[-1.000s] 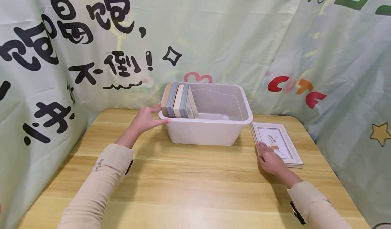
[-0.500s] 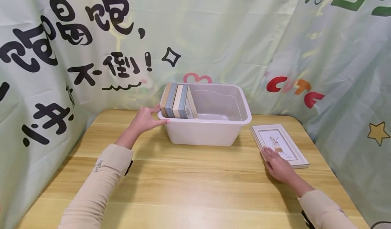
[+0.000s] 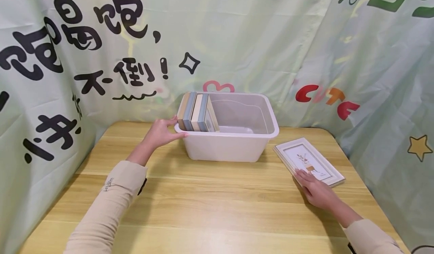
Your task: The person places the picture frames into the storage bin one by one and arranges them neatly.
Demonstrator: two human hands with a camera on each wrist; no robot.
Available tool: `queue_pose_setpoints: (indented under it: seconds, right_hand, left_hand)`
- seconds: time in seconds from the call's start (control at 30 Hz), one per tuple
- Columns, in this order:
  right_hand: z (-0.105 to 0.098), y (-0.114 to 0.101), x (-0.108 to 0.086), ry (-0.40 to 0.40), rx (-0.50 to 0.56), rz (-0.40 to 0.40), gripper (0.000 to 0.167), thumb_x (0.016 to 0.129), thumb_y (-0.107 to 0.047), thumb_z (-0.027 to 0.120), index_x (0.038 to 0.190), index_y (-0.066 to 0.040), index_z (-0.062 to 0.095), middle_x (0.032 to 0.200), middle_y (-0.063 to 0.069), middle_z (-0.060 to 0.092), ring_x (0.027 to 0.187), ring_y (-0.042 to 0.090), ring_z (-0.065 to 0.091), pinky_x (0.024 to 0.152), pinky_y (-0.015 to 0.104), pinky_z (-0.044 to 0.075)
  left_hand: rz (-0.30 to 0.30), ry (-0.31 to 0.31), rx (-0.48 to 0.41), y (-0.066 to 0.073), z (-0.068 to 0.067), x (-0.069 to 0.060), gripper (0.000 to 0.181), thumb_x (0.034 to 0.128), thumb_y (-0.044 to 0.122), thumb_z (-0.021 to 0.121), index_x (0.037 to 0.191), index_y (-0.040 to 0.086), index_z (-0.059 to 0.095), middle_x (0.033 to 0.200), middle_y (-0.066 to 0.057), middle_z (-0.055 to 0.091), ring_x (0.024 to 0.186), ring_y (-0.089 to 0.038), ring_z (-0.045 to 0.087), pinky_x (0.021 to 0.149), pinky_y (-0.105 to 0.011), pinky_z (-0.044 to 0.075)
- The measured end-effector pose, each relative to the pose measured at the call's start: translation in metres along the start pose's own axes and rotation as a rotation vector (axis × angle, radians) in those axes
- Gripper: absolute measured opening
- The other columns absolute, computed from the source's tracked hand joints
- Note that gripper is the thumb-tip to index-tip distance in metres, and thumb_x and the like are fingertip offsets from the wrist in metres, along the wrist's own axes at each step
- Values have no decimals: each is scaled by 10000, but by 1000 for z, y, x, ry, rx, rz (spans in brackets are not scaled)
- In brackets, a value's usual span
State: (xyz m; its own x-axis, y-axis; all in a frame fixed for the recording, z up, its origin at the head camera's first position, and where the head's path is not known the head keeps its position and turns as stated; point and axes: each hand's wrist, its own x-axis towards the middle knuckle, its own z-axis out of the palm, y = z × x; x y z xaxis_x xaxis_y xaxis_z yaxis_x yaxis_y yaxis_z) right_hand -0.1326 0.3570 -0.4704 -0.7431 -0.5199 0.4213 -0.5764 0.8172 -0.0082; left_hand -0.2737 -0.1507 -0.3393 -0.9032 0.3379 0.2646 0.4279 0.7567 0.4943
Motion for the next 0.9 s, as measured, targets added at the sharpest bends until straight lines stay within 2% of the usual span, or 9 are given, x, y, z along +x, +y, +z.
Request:
queue_pose_setpoints:
  seconds: [0.07, 0.17, 0.27, 0.4, 0.53, 0.57, 0.63, 0.77, 0.9]
  right_hand:
    - [0, 2, -3, 18, -2, -28, 507, 611, 94, 685, 1113, 70, 621, 1153, 251, 620, 1137, 351, 562, 1086, 53, 12]
    - [-1, 4, -8, 51, 1, -70, 498, 613, 104, 653, 1109, 75, 621, 1147, 247, 624, 1363, 147, 326, 1108, 71, 43]
    - [-1, 7, -14, 55, 4, -93, 507, 620, 120, 620, 1125, 82, 609, 1174, 234, 616, 1360, -84, 71, 1124, 89, 49]
    - [-3, 9, -23, 46, 0, -110, 576, 608, 130, 593, 1180, 63, 589, 1327, 169, 529, 1384, -71, 47, 1140, 114, 49]
    - [-4, 14, -34, 73, -32, -160, 385, 935, -12, 357, 1273, 18, 537, 1496, -10, 273, 1407, -28, 62, 1154, 140, 47]
    - [-4, 16, -36, 80, -44, -174, 417, 983, -83, 262, 1310, -1, 508, 1508, -55, 217, 1411, -19, 60, 1156, 146, 46]
    - [-5, 20, -41, 95, -64, -197, 537, 1002, -229, 101, 1372, -50, 447, 1519, -116, 142, 1417, -5, 61, 1159, 151, 47]
    - [-9, 24, -48, 111, -86, -216, 490, 1011, -252, 103, 1453, -169, 298, 1516, -142, 110, 1415, -2, 74, 1160, 157, 56]
    - [-11, 26, -51, 124, -98, -235, 468, 1021, -290, 151, 1464, -181, 259, 1521, -131, 117, 1416, 6, 85, 1165, 172, 63]
  left_hand:
    - [-1, 2, 2, 0, 0, 0, 747, 729, 419, 757, 1248, -60, 516, 1320, -198, 482, 1233, -400, 450, 987, -477, 434]
    - [1, 6, 7, 0, 0, 0, 744, 730, 417, 757, 1248, -60, 517, 1312, -203, 488, 1229, -400, 454, 986, -476, 434]
    - [4, 9, 8, 0, 0, 0, 743, 729, 414, 758, 1248, -60, 519, 1305, -208, 492, 1225, -399, 457, 987, -476, 433]
    - [6, 8, 10, 0, 0, 0, 741, 729, 411, 759, 1248, -60, 519, 1301, -210, 494, 1220, -401, 462, 983, -478, 435]
    - [3, 5, 13, 1, 0, 0, 747, 728, 419, 758, 1248, -61, 519, 1299, -212, 493, 1203, -406, 479, 957, -468, 456]
    - [1, 4, 14, 1, 0, 0, 748, 728, 422, 757, 1248, -61, 518, 1299, -212, 492, 1195, -409, 487, 945, -464, 465]
    - [-1, 2, 16, 1, 0, 0, 750, 729, 424, 756, 1247, -64, 517, 1298, -215, 490, 1193, -413, 486, 941, -463, 467]
    - [-1, 6, 19, 1, 0, 0, 746, 726, 417, 759, 1241, -67, 523, 1291, -219, 495, 1206, -411, 470, 965, -471, 452]
    - [12, 24, 14, 1, 1, 1, 732, 713, 400, 773, 1222, -72, 540, 1274, -226, 509, 1206, -404, 472, 984, -474, 436]
